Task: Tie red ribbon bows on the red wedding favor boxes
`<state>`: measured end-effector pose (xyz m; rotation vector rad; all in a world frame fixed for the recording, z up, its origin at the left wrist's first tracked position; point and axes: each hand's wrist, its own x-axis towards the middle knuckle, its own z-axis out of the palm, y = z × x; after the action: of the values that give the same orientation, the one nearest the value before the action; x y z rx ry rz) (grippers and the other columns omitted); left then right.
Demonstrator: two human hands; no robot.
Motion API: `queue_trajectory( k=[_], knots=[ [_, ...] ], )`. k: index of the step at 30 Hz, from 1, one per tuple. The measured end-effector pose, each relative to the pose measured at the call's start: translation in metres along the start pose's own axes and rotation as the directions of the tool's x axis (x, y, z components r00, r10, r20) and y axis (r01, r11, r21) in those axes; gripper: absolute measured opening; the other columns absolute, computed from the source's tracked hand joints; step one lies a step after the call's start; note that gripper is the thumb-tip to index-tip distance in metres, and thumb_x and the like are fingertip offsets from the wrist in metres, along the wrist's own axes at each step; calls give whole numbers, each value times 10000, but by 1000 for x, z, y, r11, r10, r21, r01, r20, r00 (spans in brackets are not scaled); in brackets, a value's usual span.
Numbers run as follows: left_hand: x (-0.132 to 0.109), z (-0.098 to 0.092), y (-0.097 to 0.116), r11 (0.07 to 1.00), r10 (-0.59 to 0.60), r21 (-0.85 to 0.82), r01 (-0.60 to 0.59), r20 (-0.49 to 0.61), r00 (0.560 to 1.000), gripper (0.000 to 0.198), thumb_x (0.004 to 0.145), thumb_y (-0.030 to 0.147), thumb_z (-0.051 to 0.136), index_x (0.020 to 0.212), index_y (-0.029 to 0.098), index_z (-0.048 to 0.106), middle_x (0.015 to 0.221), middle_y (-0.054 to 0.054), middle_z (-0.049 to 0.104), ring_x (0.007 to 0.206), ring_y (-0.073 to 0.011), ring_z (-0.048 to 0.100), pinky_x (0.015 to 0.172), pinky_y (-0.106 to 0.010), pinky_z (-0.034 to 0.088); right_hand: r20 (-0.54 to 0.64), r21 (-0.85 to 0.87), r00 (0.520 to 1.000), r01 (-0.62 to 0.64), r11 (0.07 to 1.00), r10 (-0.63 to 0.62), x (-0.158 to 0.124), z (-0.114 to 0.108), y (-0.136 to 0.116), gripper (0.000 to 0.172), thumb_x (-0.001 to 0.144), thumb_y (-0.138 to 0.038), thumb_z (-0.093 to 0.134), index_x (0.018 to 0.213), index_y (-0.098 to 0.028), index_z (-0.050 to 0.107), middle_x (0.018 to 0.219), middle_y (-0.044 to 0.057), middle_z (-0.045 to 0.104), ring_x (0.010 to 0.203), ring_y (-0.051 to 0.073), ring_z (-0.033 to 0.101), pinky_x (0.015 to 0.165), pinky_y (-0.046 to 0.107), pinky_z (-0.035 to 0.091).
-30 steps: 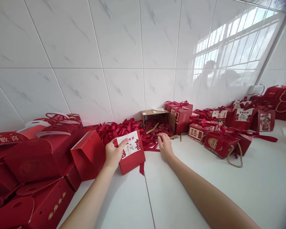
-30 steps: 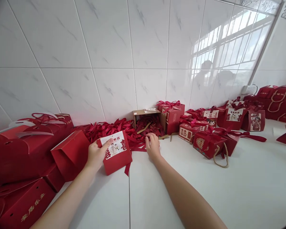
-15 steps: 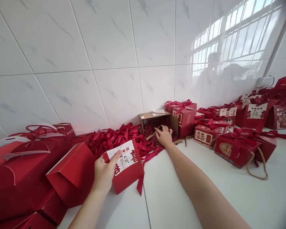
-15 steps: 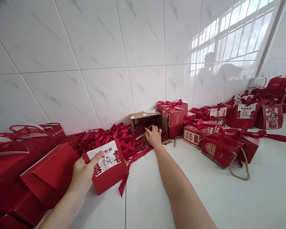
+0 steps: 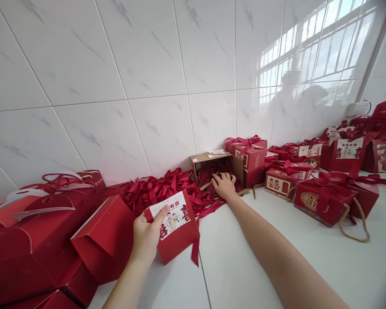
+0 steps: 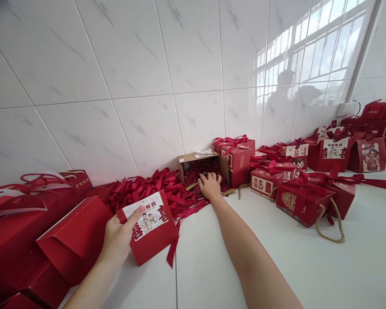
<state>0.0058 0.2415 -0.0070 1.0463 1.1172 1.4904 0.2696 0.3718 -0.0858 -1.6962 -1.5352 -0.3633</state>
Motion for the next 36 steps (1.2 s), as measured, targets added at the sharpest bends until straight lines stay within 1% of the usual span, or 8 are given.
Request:
queue_trajectory(
  k=[6, 11, 16, 19, 23, 27, 31, 36],
  knots=[
    [-3, -1, 2, 1000, -23, 0, 23, 4, 1000, 409, 561, 369, 847, 846, 131, 677, 759, -88, 750, 652, -259, 709, 583, -360, 594, -61, 216, 998, -10, 976, 23, -2, 0, -1, 285, 877, -282, 504, 1090, -241, 690, 1248, 99, 632, 1206, 304, 438, 1015, 559, 165],
    [1, -3, -3, 1000, 25, -15, -25, 35, 999, 422, 552, 355, 850, 864, 132, 675, 712, -70, 741, 654, -254, 709, 584, -336, 581, -151, 440, 974, -89, 894, 171, -2, -19, -7, 236, 839, -260, 516, 872, -185, 738, 1123, 104, 700, 1073, 259, 583, 969, 457, 320],
    [1, 0, -1, 997, 39, -71, -35, 50, 998, 423, 506, 315, 864, 825, 117, 670, 672, -70, 730, 632, -252, 705, 602, -344, 580, -229, 654, 833, -251, 714, 503, -6, -72, -16, 358, 792, -459, 556, 754, -132, 698, 808, 143, 732, 773, 274, 668, 739, 402, 480],
    [-6, 3, 24, 992, 51, -114, -47, 34, 998, 447, 502, 332, 861, 842, 113, 672, 684, -83, 734, 626, -263, 705, 600, -369, 584, -229, 773, 794, -203, 602, 562, -9, -118, -35, 405, 728, -490, 645, 882, -116, 668, 809, 125, 725, 734, 237, 679, 674, 359, 522],
    [-41, -4, 91, 979, 147, -163, -123, 147, 978, 416, 549, 337, 841, 878, 123, 702, 831, -110, 751, 710, -288, 712, 645, -399, 594, -197, 885, 859, -51, 463, 472, -15, -193, -85, 485, 706, -462, 711, 1080, -160, 644, 921, 77, 730, 801, 184, 686, 696, 307, 551],
    [-107, -17, 148, 975, 179, 54, -215, 383, 906, 303, 541, 317, 852, 773, 156, 742, 911, -127, 743, 707, -314, 709, 586, -410, 602, -38, 976, 968, -17, 217, 249, -42, -260, -144, 255, 651, -352, 803, 835, -189, 732, 771, 28, 719, 680, 142, 645, 616, 264, 542],
    [-161, -23, 161, 942, 200, 115, -314, 559, 804, 125, 615, 294, 813, 636, 203, 730, 1059, -104, 706, 924, -323, 686, 637, -338, 601, 101, 993, 995, -102, 56, 15, -78, -296, -186, 145, 651, -286, 818, 761, -227, 742, 703, 8, 709, 614, 125, 630, 545, 242, 540],
    [-179, -19, 160, 947, 256, -1, -321, 607, 752, 84, 639, 282, 807, 617, 245, 735, 937, -60, 701, 946, -256, 648, 748, -320, 567, 119, 992, 984, -124, -28, -129, -101, -308, -199, 148, 633, -247, 835, 762, -280, 770, 710, 9, 728, 624, 138, 654, 579, 262, 576]
  ],
)
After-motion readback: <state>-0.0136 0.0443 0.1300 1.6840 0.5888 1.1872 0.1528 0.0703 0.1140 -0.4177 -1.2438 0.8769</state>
